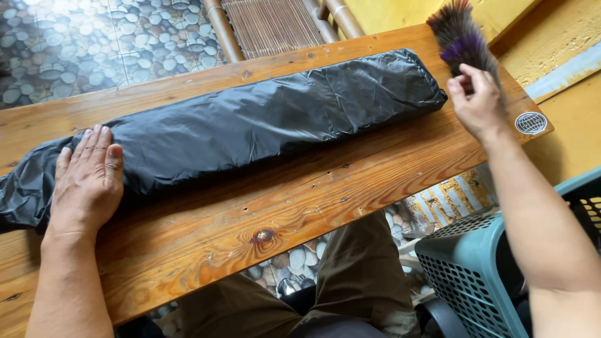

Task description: The person folds a large black plastic sheet on a wooden table, rolling and folding it into a compact rectangular bundle. They then place the folded sheet into a black drawstring bag and pull the drawstrings to close it.

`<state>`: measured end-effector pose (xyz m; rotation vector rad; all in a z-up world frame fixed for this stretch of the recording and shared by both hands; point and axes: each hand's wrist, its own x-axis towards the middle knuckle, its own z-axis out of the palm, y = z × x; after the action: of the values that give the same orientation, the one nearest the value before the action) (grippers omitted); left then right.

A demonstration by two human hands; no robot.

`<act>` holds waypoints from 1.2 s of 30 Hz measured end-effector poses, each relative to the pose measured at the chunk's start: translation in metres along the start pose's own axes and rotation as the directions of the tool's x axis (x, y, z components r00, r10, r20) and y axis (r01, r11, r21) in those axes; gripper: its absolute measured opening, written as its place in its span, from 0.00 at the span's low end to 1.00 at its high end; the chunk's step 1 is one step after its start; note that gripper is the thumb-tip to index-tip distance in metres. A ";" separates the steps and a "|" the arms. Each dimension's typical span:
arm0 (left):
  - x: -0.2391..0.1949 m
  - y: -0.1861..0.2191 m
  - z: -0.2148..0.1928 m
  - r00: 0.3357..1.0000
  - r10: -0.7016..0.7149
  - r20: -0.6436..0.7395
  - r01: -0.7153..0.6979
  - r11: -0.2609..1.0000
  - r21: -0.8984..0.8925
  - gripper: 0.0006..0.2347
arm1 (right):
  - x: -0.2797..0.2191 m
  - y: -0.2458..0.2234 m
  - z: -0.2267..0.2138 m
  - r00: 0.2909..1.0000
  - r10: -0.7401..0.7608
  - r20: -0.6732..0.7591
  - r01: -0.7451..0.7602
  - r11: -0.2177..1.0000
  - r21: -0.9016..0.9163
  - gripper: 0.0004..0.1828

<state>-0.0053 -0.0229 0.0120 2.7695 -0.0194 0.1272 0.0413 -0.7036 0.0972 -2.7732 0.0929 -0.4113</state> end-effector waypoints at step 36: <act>-0.007 -0.020 -0.019 0.926 -0.234 -0.296 -0.006 0.775 -0.632 0.25 | -0.092 -0.500 0.293 0.703 -0.697 0.144 0.685 0.717 0.130 0.32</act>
<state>-0.0135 0.0028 0.0212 2.0318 0.1763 0.5008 0.0464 -0.1300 -0.0239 -2.6609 -1.0286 -0.3119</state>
